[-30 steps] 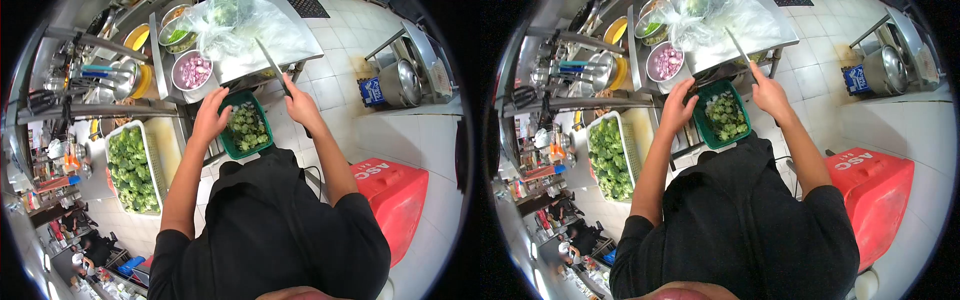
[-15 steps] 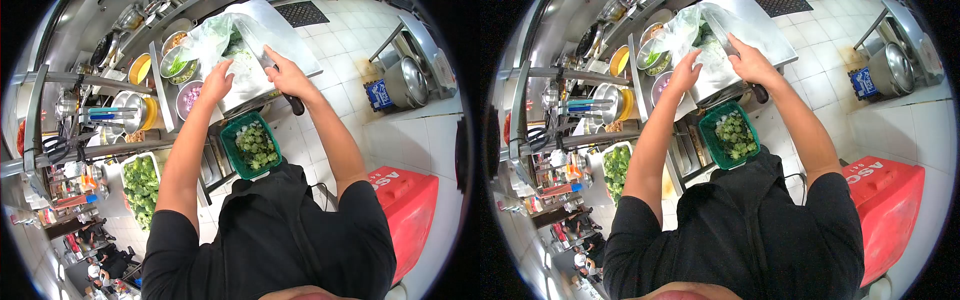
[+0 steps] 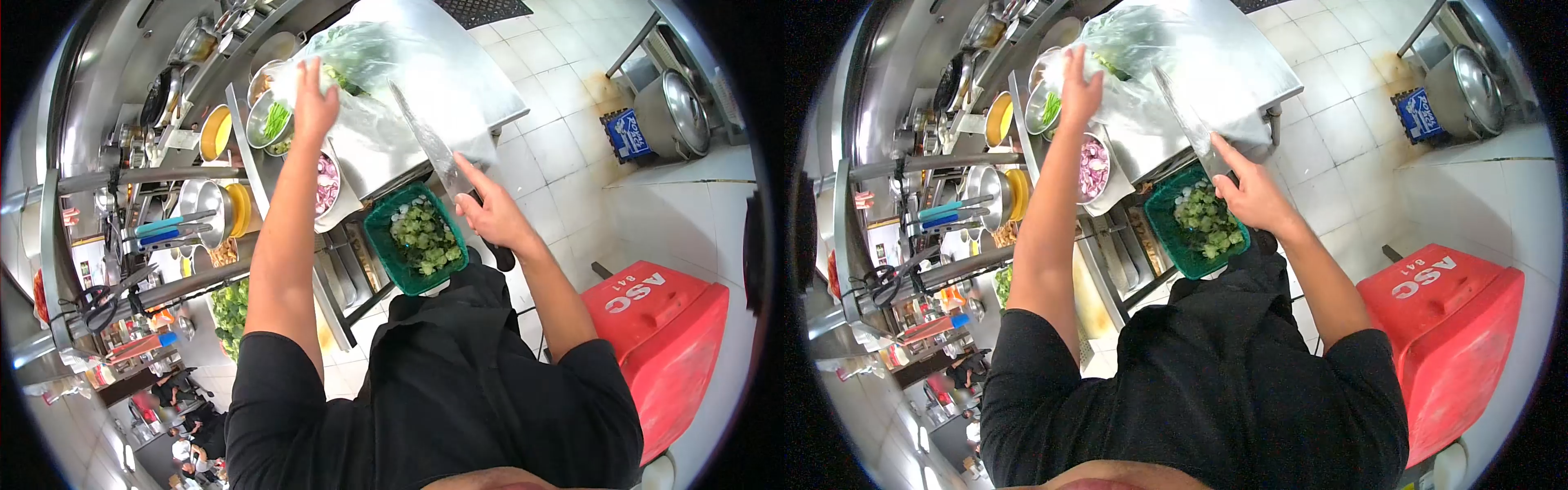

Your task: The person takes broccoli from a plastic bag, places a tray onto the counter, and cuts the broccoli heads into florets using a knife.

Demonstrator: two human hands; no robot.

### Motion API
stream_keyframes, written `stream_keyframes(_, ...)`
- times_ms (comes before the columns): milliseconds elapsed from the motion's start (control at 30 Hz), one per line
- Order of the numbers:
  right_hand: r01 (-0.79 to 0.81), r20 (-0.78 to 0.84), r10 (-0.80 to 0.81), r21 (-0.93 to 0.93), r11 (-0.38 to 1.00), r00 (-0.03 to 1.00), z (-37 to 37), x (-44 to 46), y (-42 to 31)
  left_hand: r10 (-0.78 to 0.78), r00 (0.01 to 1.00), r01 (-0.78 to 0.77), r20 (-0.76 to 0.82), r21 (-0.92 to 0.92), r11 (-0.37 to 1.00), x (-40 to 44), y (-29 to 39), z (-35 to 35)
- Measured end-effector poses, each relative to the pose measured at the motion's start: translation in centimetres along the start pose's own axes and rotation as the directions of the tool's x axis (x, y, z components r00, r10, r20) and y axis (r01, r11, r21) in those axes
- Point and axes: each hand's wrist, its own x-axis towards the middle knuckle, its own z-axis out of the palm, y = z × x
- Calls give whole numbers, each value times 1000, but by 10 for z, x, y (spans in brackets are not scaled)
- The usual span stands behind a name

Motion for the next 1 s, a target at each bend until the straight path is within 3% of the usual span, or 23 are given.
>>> stream_keyframes(67,20,-19,-21,-15,1000,1000,-5,-7,2,23,998,-20,-53,57,998,13,3,-10)
stream_keyframes(167,40,0,-41,-99,994,999,-12,-13,8,-52,992,50,112,18,999,16,15,-12)
stream_keyframes(267,32,44,-27,-123,992,999,-13,-17,15,84,969,-92,233,24,996,8,6,4)
stream_keyframes(300,4,65,3,-112,994,998,-13,-17,15,62,955,-82,290,60,995,8,7,6)
stream_keyframes(400,-16,95,17,-14,1000,995,-9,-17,32,123,956,-161,268,125,979,13,6,12)
stream_keyframes(533,87,41,-86,-32,996,995,-6,-18,44,52,957,-121,284,231,966,35,-5,14)
stream_keyframes(700,44,30,-41,-125,991,999,-12,-19,45,28,941,-177,336,420,890,56,-24,19)
stream_keyframes(833,160,-32,-166,-141,977,986,-11,-23,53,-54,895,-212,442,530,821,65,-20,22)
stream_keyframes(933,63,-5,-64,-158,985,998,-13,-28,48,-100,866,-268,490,623,735,68,-16,22)
stream_keyframes(1000,81,-11,-83,-153,985,996,-13,-31,49,-157,872,-232,464,674,701,72,-17,22)
